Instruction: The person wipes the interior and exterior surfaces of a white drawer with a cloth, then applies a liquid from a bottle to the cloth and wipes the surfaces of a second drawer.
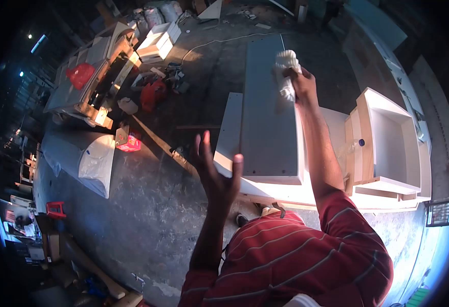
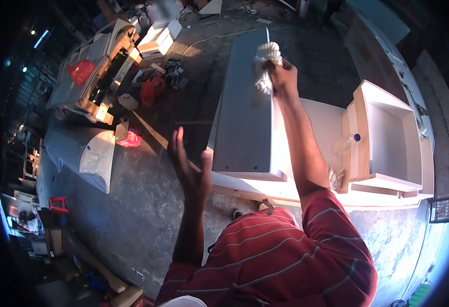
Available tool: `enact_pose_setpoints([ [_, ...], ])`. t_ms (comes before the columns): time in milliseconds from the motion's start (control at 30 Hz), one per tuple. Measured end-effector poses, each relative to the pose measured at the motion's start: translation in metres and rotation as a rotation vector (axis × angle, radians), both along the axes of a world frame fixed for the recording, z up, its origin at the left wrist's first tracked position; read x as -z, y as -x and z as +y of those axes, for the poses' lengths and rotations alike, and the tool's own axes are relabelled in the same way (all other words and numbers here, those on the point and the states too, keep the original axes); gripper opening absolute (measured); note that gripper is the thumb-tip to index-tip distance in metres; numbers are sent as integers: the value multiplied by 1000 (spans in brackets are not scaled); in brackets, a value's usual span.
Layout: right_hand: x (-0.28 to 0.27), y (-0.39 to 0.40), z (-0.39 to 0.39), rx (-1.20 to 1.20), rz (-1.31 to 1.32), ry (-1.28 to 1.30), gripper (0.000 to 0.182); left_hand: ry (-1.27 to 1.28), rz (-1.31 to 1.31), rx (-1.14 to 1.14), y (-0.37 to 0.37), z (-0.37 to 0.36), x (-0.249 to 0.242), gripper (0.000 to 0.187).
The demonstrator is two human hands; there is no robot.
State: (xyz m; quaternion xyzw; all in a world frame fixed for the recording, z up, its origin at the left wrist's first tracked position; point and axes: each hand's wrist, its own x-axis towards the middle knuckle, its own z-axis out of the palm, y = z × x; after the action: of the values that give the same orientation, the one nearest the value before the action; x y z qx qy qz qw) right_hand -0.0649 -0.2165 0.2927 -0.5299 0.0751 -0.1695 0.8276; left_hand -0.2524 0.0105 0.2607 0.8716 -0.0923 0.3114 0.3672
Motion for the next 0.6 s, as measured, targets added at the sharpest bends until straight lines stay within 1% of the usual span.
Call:
enact_pose_setpoints([
  [67, -2, 6, -15, 46, 27, -9, 31, 593, 213, 82, 6, 4, 35, 70],
  [100, 1, 7, -21, 53, 40, -7, 31, 595, 216, 91, 5, 0, 47, 70],
  [167, -2, 17, -18, 71, 23, -21, 29, 736, 216, 350, 8, -17, 64, 60],
  [200, -3, 22, -15, 82, 7, -40, 28, 724, 242, 431, 9, -23, 57, 56],
  [233, -2, 27, -14, 93, 22, -40, 28, 618, 164, 375, 12, -29, 54, 54],
  [300, 1, 27, -12, 92, -73, -145, 25, 802, 207, 357, 11, -33, 43, 52],
  [333, 3, 30, -10, 112, -99, -172, 23, 840, 367, 234, 11, -31, 39, 49],
  [367, 5, 33, -10, 117, -117, -166, 20, 863, 374, 227, 4, -26, 41, 44],
  [433, 10, 34, -19, 112, -134, -61, 20, 867, 270, 284, -4, -23, 46, 42],
  [467, 10, 35, -25, 125, -127, -62, 20, 865, 282, 293, -4, -21, 48, 42],
  [533, 7, 39, -41, 105, -7, 422, 22, 786, 307, 317, -1, -21, 32, 39],
  [567, 6, 46, -51, 113, -3, 428, 22, 791, 312, 326, -1, -22, 32, 39],
  [600, 2, 56, -59, 206, -202, 1141, 30, 781, 305, 345, -1, -23, 32, 38],
])
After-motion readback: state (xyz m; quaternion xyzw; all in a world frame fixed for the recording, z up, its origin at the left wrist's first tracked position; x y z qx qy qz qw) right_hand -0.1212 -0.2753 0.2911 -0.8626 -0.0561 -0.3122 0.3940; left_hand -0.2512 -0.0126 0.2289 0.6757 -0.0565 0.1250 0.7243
